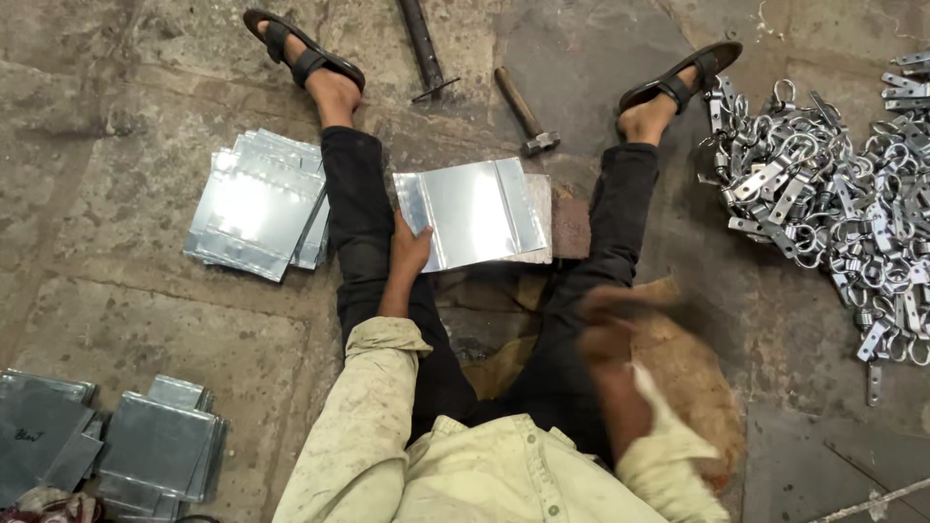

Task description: The person sits on the floor and uses a hammer to strike a metal sheet placed on an anvil block, bending the edges and flattening the surface before setting it aside.

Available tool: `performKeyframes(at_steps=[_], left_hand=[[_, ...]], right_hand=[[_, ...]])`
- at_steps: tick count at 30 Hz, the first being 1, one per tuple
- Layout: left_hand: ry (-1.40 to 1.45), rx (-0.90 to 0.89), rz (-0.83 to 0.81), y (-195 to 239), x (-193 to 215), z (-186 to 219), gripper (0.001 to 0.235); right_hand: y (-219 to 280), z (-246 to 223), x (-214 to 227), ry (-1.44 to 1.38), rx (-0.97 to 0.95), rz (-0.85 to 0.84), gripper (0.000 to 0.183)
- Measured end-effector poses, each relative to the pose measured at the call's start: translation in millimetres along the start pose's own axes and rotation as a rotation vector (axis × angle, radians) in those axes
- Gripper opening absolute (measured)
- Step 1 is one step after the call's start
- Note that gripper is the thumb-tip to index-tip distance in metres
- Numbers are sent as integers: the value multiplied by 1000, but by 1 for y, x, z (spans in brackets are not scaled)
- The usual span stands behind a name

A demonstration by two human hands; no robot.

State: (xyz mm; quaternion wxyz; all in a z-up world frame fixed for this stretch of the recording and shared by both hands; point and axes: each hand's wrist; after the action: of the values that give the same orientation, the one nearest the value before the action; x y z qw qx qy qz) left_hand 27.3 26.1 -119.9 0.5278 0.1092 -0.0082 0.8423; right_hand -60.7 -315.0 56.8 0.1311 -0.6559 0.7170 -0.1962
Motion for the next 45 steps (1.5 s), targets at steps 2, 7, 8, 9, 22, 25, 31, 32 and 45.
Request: performKeyframes(at_steps=[2, 7, 8, 9, 22, 25, 31, 32, 45], left_hand=[[-15, -21, 0, -3, 0, -8, 72], [39, -149, 21, -11, -1, -14, 77], [37, -96, 7, -5, -1, -15, 74], [35, -43, -7, -2, -1, -14, 71], [-11, -13, 0, -2, -1, -20, 69], [36, -34, -19, -17, -3, -21, 71], [38, 0, -25, -11, -5, -13, 74], [27, 0, -30, -5, -3, -10, 74], [-23, 6, -21, -7, -2, -4, 81]], right_hand=[[35, 51, -4, 373, -274, -169, 43], [1, 35, 9, 327, -807, -275, 42], [-10, 4, 22, 501, -549, -278, 44], [-26, -26, 32, 667, -285, -278, 47], [31, 13, -5, 237, -346, -134, 35], [43, 29, 2, 319, -816, -259, 28], [-42, -51, 53, -130, -291, -144, 50], [-54, -67, 59, -191, -148, -118, 55], [17, 62, 5, 499, -677, -358, 34]])
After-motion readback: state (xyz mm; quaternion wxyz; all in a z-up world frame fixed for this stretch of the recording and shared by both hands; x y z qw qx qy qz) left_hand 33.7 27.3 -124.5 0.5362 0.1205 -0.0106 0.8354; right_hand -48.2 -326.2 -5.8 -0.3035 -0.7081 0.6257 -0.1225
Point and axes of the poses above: each hand's wrist, its own y-axis away from the middle knuckle, its own x-axis out of the back of the hand, z = x × y, and after that the axes turned 5 degrees about y, right-handed
